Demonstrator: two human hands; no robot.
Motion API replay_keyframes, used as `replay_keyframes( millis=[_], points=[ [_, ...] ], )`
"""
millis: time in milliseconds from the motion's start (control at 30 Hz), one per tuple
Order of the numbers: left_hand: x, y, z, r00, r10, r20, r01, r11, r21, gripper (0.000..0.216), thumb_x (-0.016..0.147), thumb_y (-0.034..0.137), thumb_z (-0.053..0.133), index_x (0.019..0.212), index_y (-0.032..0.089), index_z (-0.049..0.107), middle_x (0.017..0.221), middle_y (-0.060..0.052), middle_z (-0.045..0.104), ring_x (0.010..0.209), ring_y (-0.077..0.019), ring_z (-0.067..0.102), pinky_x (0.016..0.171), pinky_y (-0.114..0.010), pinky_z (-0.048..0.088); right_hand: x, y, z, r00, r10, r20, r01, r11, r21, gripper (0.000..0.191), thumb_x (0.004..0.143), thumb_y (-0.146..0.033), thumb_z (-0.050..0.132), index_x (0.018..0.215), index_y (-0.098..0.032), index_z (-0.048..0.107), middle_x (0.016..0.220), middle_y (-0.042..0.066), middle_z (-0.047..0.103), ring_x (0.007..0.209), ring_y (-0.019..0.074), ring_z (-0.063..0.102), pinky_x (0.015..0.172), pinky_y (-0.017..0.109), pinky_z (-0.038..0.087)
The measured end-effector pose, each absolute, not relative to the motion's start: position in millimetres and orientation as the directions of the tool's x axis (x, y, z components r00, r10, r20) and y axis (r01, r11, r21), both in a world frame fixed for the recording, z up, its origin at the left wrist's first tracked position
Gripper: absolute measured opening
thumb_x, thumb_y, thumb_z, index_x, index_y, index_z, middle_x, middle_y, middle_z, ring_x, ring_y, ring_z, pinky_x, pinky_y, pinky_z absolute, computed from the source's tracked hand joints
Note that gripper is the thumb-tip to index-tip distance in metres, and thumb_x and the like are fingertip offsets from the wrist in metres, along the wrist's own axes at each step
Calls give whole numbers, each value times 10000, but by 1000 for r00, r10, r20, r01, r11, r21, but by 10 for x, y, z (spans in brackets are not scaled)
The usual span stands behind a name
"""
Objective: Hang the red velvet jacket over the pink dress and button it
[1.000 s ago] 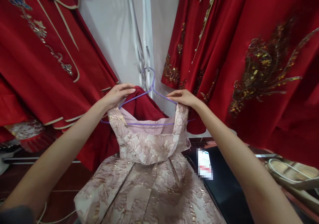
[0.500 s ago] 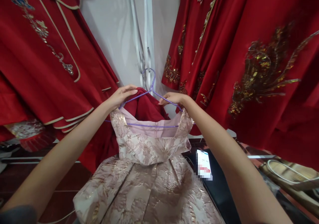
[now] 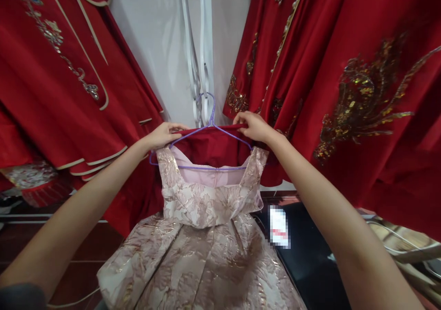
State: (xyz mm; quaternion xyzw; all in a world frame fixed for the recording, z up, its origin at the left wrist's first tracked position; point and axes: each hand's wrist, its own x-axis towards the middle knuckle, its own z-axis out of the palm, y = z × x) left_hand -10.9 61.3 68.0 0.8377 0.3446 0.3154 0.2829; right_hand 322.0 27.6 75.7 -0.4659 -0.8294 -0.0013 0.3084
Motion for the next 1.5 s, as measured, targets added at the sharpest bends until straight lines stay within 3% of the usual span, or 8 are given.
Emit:
replay_keyframes(
  millis=[233, 400, 567, 800, 1067, 1167, 1333, 1500],
  points=[
    [-266, 500, 742, 377, 625, 683, 772, -620, 141, 291, 878, 265, 465, 1091, 216, 658, 1099, -83, 624, 971, -225, 595, 858, -347, 437, 3376, 0, 671, -237, 762, 602, 954, 301, -6, 347, 688, -73, 500, 1003, -198, 573, 1008, 115, 561, 900, 276, 538, 718, 365, 441],
    [-612, 419, 608, 230, 738, 634, 956, -294, -4, 323, 890, 386, 456, 1097, 237, 655, 859, -102, 686, 847, -290, 624, 703, -343, 405, 3848, -29, 561, -247, 819, 518, 960, 280, 15, 314, 635, -89, 497, 905, -206, 609, 886, 94, 602, 873, 271, 537, 779, 391, 436],
    [-763, 293, 490, 247, 725, 644, 964, -255, -83, 517, 770, 685, 497, 758, 205, 688, 692, -85, 642, 760, -266, 615, 632, -300, 364, 4098, -245, 594, -232, 854, 466, 959, 280, -34, 203, 649, -116, 525, 796, -215, 625, 839, 115, 607, 841, 300, 568, 774, 415, 410],
    [-703, 142, 423, 249, 764, 596, 925, -370, 88, 470, 801, 648, 485, 777, 202, 632, 580, -35, 569, 610, -218, 571, 591, -287, 341, 3917, -767, 508, 37, 861, 507, 991, 35, -130, 185, 717, -177, 434, 790, -231, 596, 688, 109, 638, 684, 334, 619, 690, 444, 427],
    [-532, -65, 229, 117, 759, 641, 929, -312, 200, 305, 893, 435, 433, 1028, 181, 533, 769, -61, 625, 692, -216, 602, 657, -298, 394, 3389, -885, -64, 144, 908, 393, 906, 38, -421, 121, 795, -303, 367, 713, -252, 439, 668, 66, 627, 646, 271, 604, 606, 353, 423],
    [-305, -149, 178, 71, 779, 623, 879, -344, 329, 293, 927, 416, 370, 1032, 171, 494, 764, -57, 600, 671, -204, 588, 649, -297, 388, 3038, -774, -261, 112, 916, 385, 813, 138, -565, 131, 782, -284, 358, 775, -250, 484, 829, 83, 678, 779, 270, 629, 712, 358, 462],
    [188, -363, 122, 198, 814, 545, 643, -528, 555, 208, 907, 396, 433, 924, 197, 494, 696, 13, 558, 615, -145, 545, 632, -255, 392, 2249, -779, -388, -260, 903, 342, 548, 429, -718, 184, 795, -252, 359, 841, -243, 537, 927, 56, 674, 876, 217, 613, 843, 346, 480],
    [357, -458, -54, 343, 798, 495, 509, -601, 617, 269, 758, 191, 617, 1004, 198, 508, 832, 9, 580, 739, -125, 570, 665, -231, 440, 1901, -991, -401, -205, 850, 484, 551, 510, -661, 156, 772, -186, 437, 895, -185, 532, 917, 84, 565, 913, 231, 567, 869, 408, 471]
  ],
)
